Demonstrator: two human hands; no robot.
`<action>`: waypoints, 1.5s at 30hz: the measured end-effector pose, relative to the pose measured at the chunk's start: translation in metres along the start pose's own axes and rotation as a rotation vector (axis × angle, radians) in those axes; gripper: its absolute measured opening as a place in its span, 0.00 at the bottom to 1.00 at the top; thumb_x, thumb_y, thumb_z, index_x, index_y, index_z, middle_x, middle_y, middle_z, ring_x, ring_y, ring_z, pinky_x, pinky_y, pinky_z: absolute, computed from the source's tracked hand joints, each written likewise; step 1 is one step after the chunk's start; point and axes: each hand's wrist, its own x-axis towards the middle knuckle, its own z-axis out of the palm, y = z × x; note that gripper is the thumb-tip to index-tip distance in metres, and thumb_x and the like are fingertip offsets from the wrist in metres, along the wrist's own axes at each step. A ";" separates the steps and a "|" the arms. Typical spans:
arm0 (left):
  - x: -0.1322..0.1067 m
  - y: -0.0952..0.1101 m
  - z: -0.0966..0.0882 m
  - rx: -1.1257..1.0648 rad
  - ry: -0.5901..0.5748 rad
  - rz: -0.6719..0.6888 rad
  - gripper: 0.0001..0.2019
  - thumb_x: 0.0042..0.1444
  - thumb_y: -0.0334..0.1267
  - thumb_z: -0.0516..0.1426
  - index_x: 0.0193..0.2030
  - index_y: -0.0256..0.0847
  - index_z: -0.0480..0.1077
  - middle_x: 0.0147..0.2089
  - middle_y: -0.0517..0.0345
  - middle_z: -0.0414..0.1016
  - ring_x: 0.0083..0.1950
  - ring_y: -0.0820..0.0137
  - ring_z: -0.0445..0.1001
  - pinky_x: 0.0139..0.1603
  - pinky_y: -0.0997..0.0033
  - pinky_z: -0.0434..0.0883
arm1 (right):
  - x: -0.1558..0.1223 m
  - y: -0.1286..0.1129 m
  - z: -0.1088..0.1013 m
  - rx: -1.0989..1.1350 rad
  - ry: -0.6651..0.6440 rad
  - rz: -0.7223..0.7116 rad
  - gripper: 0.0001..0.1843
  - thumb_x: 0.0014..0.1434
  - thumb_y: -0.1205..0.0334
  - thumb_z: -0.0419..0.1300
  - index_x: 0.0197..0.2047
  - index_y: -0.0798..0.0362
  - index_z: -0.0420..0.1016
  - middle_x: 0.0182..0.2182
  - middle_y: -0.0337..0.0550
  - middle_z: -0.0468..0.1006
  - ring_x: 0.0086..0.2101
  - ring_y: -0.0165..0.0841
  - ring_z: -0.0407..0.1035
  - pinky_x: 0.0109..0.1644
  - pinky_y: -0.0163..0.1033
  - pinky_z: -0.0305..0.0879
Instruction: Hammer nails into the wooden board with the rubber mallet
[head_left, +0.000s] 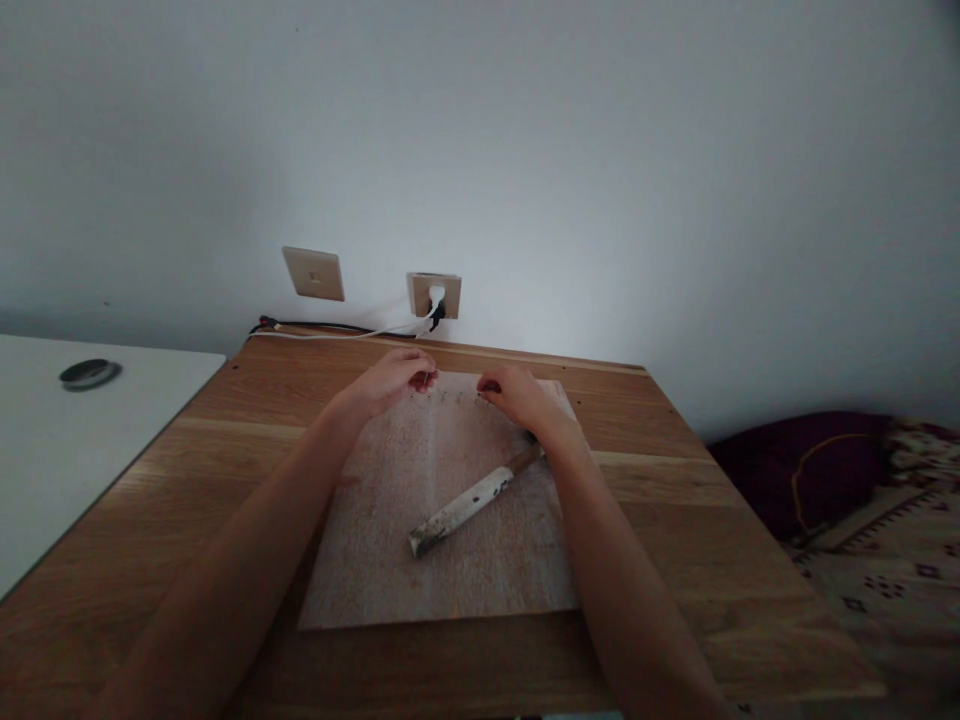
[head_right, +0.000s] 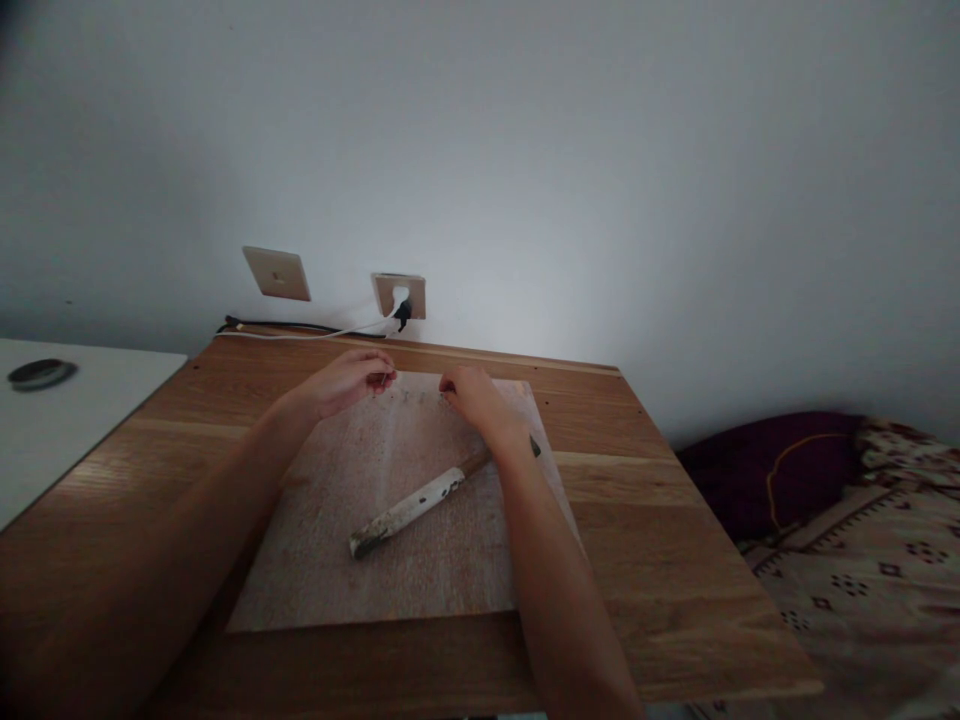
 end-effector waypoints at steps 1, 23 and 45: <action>-0.001 0.000 0.000 -0.015 -0.011 -0.020 0.05 0.54 0.39 0.58 0.31 0.42 0.68 0.33 0.57 0.75 0.34 0.71 0.72 0.39 0.69 0.70 | 0.001 0.000 0.003 0.003 -0.006 -0.008 0.14 0.64 0.75 0.63 0.46 0.53 0.88 0.47 0.50 0.88 0.49 0.40 0.81 0.57 0.39 0.71; -0.007 -0.006 0.015 1.014 -0.066 0.242 0.12 0.59 0.34 0.59 0.46 0.39 0.81 0.41 0.49 0.84 0.44 0.58 0.81 0.50 0.63 0.74 | 0.010 -0.024 0.026 0.011 0.020 -0.047 0.13 0.68 0.71 0.62 0.49 0.55 0.88 0.46 0.55 0.88 0.48 0.43 0.82 0.56 0.40 0.72; -0.001 -0.014 0.026 1.019 0.079 0.184 0.14 0.63 0.37 0.54 0.27 0.41 0.74 0.32 0.50 0.81 0.38 0.61 0.78 0.43 0.64 0.70 | 0.004 -0.010 -0.002 0.092 0.201 -0.045 0.14 0.69 0.71 0.61 0.51 0.52 0.86 0.47 0.50 0.88 0.48 0.41 0.81 0.58 0.43 0.72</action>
